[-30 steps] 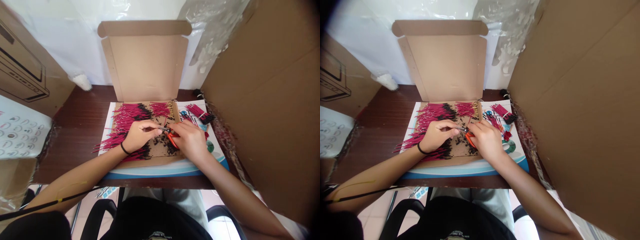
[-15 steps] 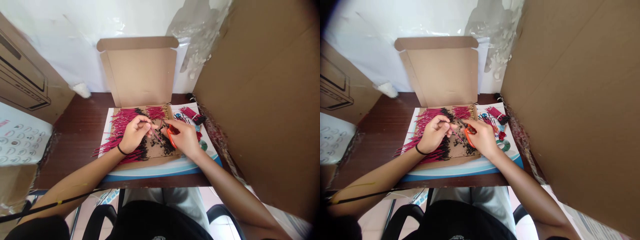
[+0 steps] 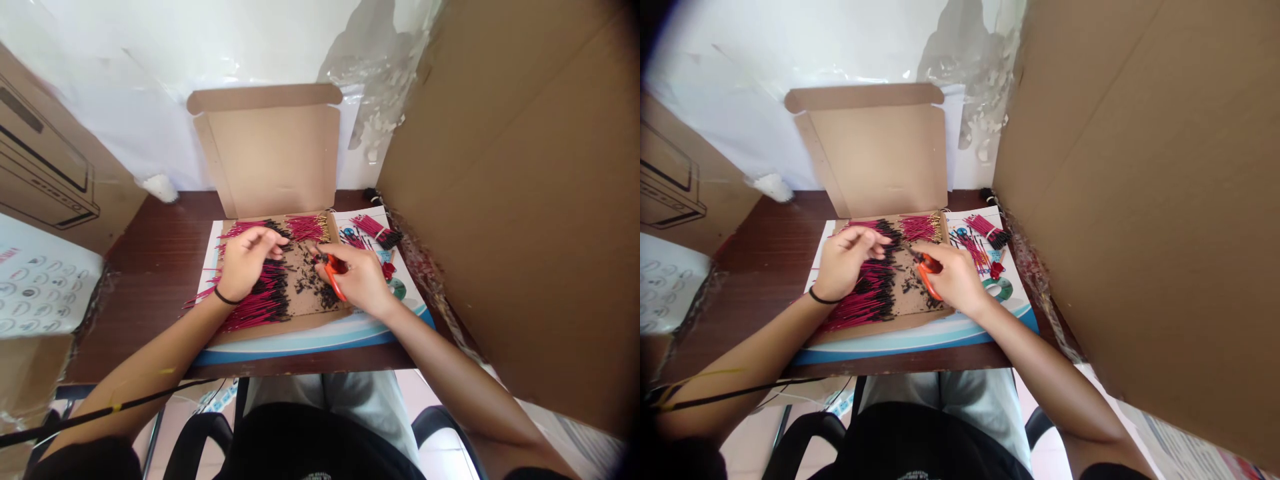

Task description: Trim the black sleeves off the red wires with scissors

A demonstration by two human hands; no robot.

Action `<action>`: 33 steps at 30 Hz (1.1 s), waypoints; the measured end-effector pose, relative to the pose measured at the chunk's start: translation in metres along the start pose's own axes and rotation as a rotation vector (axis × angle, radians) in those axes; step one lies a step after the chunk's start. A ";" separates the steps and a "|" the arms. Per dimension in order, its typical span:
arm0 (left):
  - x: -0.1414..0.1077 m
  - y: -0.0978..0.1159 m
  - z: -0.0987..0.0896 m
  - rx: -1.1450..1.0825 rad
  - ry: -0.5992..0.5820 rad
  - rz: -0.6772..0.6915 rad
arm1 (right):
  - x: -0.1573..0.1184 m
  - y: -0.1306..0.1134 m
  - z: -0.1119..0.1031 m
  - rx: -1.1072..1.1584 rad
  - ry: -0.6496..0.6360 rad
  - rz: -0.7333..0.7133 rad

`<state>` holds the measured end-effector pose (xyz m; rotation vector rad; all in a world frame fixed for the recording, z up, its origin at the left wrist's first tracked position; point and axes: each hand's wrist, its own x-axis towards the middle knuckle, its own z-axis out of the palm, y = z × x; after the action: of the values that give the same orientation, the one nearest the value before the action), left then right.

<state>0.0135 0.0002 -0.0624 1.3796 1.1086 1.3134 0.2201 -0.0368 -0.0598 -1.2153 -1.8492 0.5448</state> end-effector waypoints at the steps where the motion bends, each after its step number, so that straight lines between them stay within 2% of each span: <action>1: 0.004 0.000 -0.003 -0.029 0.079 -0.002 | 0.002 0.001 -0.005 -0.100 0.014 0.006; 3: 0.012 0.001 -0.009 -0.048 0.174 -0.020 | 0.007 0.005 -0.015 -0.388 0.000 0.065; 5: 0.017 0.004 -0.015 0.033 0.173 -0.013 | 0.012 0.008 -0.024 -0.678 -0.084 0.181; 7: 0.019 0.009 -0.019 0.220 0.098 0.012 | 0.014 0.011 -0.029 -0.863 -0.186 0.262; 10: 0.021 0.021 -0.027 0.575 -0.080 0.102 | 0.015 0.013 -0.032 -0.990 -0.268 0.307; 15: 0.024 0.034 -0.047 0.930 -0.441 0.177 | 0.013 0.007 -0.028 -0.978 -0.183 0.313; 18: 0.023 0.029 -0.054 1.049 -0.572 0.147 | 0.012 0.002 -0.022 -0.893 -0.187 0.267; 25: 0.018 0.011 -0.050 1.090 -0.690 0.159 | 0.008 0.003 -0.010 -0.871 -0.252 0.237; 30: 0.023 0.024 -0.055 1.021 -0.715 0.134 | 0.008 0.003 -0.011 -0.878 -0.258 0.230; 33: 0.021 0.033 -0.048 0.867 -0.654 0.191 | 0.009 0.001 -0.013 -0.879 -0.268 0.239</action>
<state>-0.0330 0.0163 -0.0252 2.3668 1.1194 0.3704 0.2292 -0.0297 -0.0497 -2.0276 -2.2759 -0.0247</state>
